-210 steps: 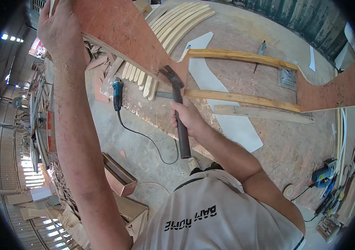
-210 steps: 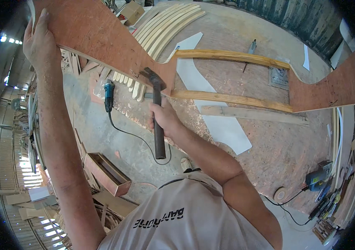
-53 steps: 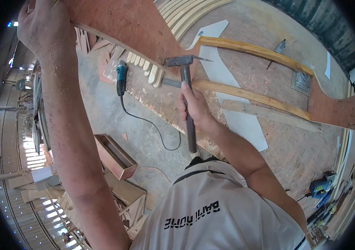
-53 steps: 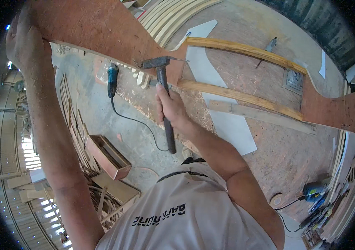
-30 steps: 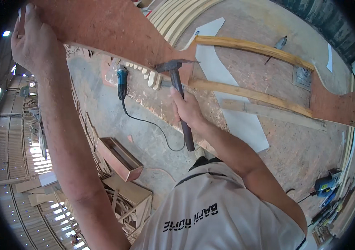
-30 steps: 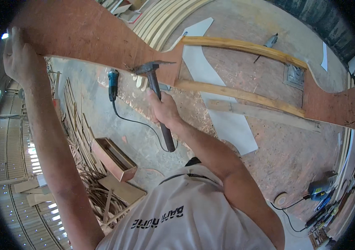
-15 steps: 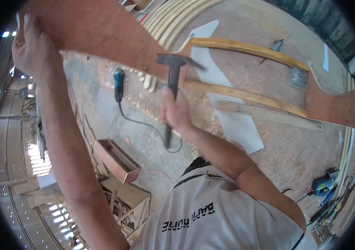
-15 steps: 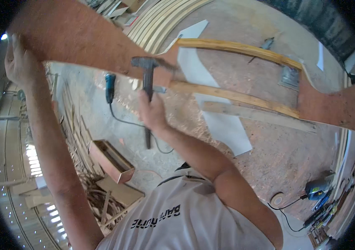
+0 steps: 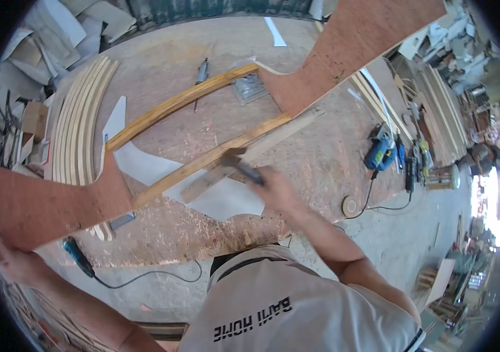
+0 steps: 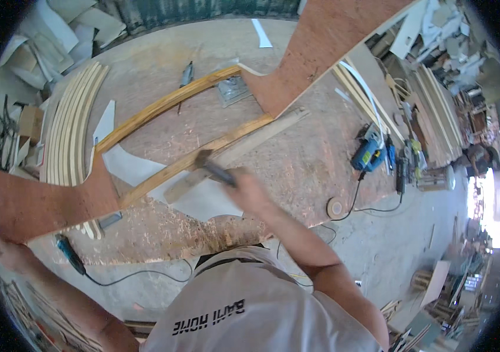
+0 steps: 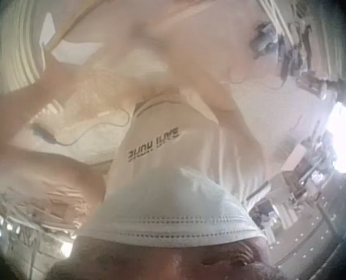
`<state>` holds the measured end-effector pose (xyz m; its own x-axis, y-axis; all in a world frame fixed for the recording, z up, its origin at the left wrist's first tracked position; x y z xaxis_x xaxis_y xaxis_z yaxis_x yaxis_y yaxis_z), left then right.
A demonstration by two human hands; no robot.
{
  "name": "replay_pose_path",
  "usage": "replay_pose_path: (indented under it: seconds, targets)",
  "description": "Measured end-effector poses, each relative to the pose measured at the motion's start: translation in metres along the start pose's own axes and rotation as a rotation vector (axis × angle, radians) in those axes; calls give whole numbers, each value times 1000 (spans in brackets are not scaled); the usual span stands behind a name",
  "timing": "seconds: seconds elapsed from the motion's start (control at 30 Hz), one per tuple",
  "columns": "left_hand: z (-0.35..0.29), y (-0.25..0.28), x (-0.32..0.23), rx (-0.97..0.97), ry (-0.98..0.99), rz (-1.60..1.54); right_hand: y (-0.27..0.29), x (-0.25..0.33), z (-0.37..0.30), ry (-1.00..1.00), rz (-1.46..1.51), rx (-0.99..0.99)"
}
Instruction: The person uses an angle grinder to smooth the edges of a large, curved wooden piece, generating sparks. They then use a hammer to tap and adjust the wooden piece on the workbench. Finally, the person picks up a small wooden stick and places it on a table saw.
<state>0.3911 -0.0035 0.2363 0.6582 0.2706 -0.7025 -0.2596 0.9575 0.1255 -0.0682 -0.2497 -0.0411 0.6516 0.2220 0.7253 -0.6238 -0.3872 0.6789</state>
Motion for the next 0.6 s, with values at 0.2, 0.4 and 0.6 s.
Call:
replay_pose_path:
  seconds: [0.2, 0.4, 0.6]
  targets:
    - [-93, -33, 62, -35, 309, -92, 127, -12, -20, -77, -258, -232]
    - [-85, -35, 85, -22, 184, -266, 166, -24, 24, -123, -561, -304]
    - [-89, -30, 72, -58, 108, 110, 206, -45, 60, -127, -1033, -105]
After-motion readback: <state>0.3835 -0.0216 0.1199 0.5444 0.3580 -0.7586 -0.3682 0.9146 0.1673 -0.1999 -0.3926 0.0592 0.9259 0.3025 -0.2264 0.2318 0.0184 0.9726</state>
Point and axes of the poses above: each hand's wrist, its own z-axis towards the middle knuckle, its own y-axis out of the back of the hand, x = y × z, the point moved 6 cm from there along z, towards the middle knuckle, and after that the axes turned 2 degrees about -y, right-handed, at the moved point
